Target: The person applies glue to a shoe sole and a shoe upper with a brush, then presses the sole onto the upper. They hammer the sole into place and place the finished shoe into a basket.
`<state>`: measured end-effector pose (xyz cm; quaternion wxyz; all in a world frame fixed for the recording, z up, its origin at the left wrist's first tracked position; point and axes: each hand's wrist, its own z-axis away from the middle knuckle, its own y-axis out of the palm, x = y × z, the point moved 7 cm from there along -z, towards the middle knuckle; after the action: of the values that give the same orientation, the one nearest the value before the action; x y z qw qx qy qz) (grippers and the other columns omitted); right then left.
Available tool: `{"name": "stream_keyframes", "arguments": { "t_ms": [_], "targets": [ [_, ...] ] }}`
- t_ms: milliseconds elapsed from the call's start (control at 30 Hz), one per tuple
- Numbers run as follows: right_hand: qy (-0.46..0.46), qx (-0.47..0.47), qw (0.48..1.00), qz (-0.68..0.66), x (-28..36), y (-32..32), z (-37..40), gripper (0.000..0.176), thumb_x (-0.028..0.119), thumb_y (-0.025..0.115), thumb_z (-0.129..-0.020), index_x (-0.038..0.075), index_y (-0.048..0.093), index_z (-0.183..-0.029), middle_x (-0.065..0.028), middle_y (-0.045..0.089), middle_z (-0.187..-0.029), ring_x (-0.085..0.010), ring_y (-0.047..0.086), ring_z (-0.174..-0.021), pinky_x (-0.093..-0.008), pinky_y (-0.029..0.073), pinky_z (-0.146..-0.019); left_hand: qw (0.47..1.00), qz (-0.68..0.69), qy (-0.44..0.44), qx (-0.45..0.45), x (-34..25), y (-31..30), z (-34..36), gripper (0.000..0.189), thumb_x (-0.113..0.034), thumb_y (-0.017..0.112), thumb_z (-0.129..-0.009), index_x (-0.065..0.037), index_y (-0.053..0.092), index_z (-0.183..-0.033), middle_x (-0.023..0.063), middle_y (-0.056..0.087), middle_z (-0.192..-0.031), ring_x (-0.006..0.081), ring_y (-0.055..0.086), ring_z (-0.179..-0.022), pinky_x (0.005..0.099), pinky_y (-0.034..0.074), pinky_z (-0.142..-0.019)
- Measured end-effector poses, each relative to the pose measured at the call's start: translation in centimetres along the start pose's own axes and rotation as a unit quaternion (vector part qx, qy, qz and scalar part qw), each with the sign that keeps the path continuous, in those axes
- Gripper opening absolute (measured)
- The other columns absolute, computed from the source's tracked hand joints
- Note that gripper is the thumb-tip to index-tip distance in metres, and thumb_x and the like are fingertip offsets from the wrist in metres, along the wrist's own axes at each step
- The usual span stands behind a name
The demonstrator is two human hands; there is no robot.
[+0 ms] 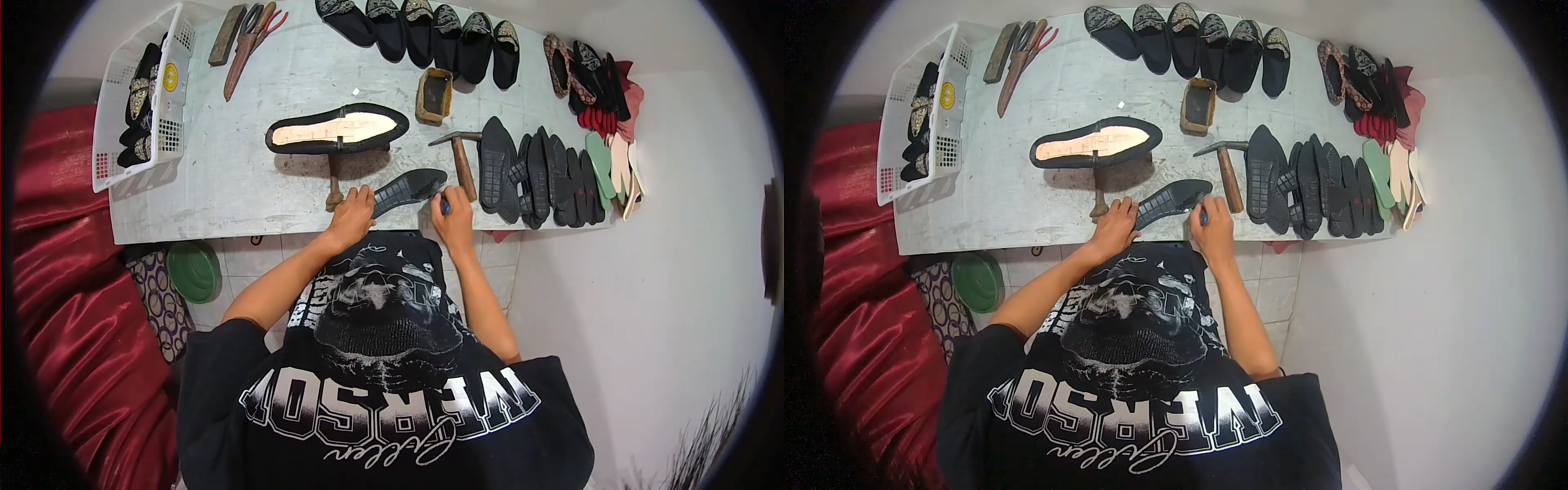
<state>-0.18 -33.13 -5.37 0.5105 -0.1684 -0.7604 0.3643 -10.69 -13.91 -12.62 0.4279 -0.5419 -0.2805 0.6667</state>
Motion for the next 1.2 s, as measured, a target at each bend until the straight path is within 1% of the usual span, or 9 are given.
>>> {"name": "stream_keyframes", "arguments": {
  "t_ms": [167,233,567,767,833,900,1033,1100,1200],
  "targets": [
    [0.040,0.028,0.998,-0.046,0.7,0.5,0.4,0.017,0.006,0.068,-0.089,-0.003,0.057,-0.081,-0.0206,0.061,-0.078,-0.0363,0.062,-0.070,-0.0417,0.047,-0.063,1.000,-0.012,-0.010,0.016,-0.1,0.8,-0.4,0.069,-0.019,0.084,-0.081,0.013,0.053,-0.134,0.0193,0.051,-0.126,0.0372,0.054,-0.117,0.0444,0.062,-0.082],
    [0.194,0.082,0.972,-0.107,-1.9,-0.3,-0.9,0.017,0.006,0.067,-0.089,-0.005,0.056,-0.081,-0.0189,0.058,-0.076,-0.0384,0.057,-0.069,-0.0425,0.046,-0.066,1.000,-0.017,-0.011,0.020,-0.2,0.8,-0.7,0.068,-0.018,0.084,-0.080,0.014,0.054,-0.132,0.0193,0.051,-0.126,0.0374,0.054,-0.117,0.0444,0.063,-0.080],
    [-0.007,-0.005,1.000,0.024,-2.2,-1.9,-3.9,0.012,0.006,0.068,-0.090,-0.001,0.059,-0.088,-0.0188,0.056,-0.085,-0.0398,0.059,-0.075,-0.0471,0.046,-0.067,0.999,-0.028,-0.009,0.021,-0.2,1.1,-0.6,0.065,-0.016,0.086,-0.078,0.015,0.056,-0.126,0.0194,0.052,-0.123,0.0379,0.057,-0.114,0.0448,0.063,-0.076],
    [-0.011,0.014,1.000,-0.009,-1.3,-0.5,-0.5,0.012,0.006,0.068,-0.090,-0.001,0.059,-0.087,-0.0171,0.057,-0.085,-0.0378,0.060,-0.077,-0.0450,0.048,-0.067,1.000,-0.017,-0.006,0.009,-0.2,0.7,-0.5,0.066,-0.016,0.087,-0.077,0.015,0.056,-0.126,0.0193,0.052,-0.122,0.0381,0.057,-0.112,0.0457,0.063,-0.074],
    [0.126,0.027,0.989,-0.069,-2.8,-0.3,0.0,0.017,0.009,0.073,-0.088,-0.001,0.060,-0.085,-0.0165,0.062,-0.085,-0.0342,0.063,-0.078,-0.0424,0.049,-0.067,1.000,-0.017,-0.001,0.005,0.1,1.1,-0.3,0.066,-0.016,0.087,-0.077,0.015,0.056,-0.127,0.0194,0.052,-0.123,0.0381,0.057,-0.112,0.0457,0.063,-0.074],
    [0.144,0.029,0.986,-0.085,-2.8,0.2,0.1,0.020,0.012,0.076,-0.086,-0.002,0.061,-0.084,-0.0158,0.064,-0.083,-0.0318,0.063,-0.076,-0.0399,0.048,-0.068,1.000,-0.017,0.013,-0.002,-0.1,1.0,-0.7,0.067,-0.016,0.087,-0.077,0.015,0.055,-0.127,0.0194,0.052,-0.123,0.0381,0.057,-0.112,0.0458,0.063,-0.074],
    [0.055,0.111,0.988,-0.097,-2.4,2.4,0.2,0.023,0.015,0.081,-0.083,-0.001,0.064,-0.087,-0.0147,0.064,-0.081,-0.0268,0.063,-0.073,-0.0385,0.049,-0.070,1.000,-0.015,0.001,0.019,-0.2,0.8,-0.5,0.067,-0.016,0.087,-0.077,0.014,0.055,-0.128,0.0194,0.052,-0.124,0.0380,0.057,-0.113,0.0457,0.063,-0.074],
    [0.089,0.126,0.982,-0.111,-3.4,3.2,0.3,0.023,0.014,0.083,-0.084,-0.001,0.067,-0.090,-0.0104,0.066,-0.080,-0.0198,0.062,-0.071,-0.0322,0.049,-0.067,1.000,-0.011,-0.002,0.017,-0.1,0.8,-0.5,0.067,-0.016,0.087,-0.077,0.014,0.055,-0.128,0.0193,0.052,-0.124,0.0380,0.057,-0.113,0.0458,0.063,-0.074],
    [0.157,0.203,0.961,-0.101,-5.0,3.3,-1.0,0.022,0.015,0.082,-0.082,-0.002,0.069,-0.088,-0.0150,0.070,-0.079,-0.0246,0.068,-0.072,-0.0357,0.051,-0.067,1.000,-0.017,-0.010,0.012,0.2,1.2,-0.3,0.068,-0.016,0.086,-0.077,0.014,0.054,-0.128,0.0195,0.052,-0.124,0.0379,0.057,-0.113,0.0453,0.063,-0.075]
  ]
}}
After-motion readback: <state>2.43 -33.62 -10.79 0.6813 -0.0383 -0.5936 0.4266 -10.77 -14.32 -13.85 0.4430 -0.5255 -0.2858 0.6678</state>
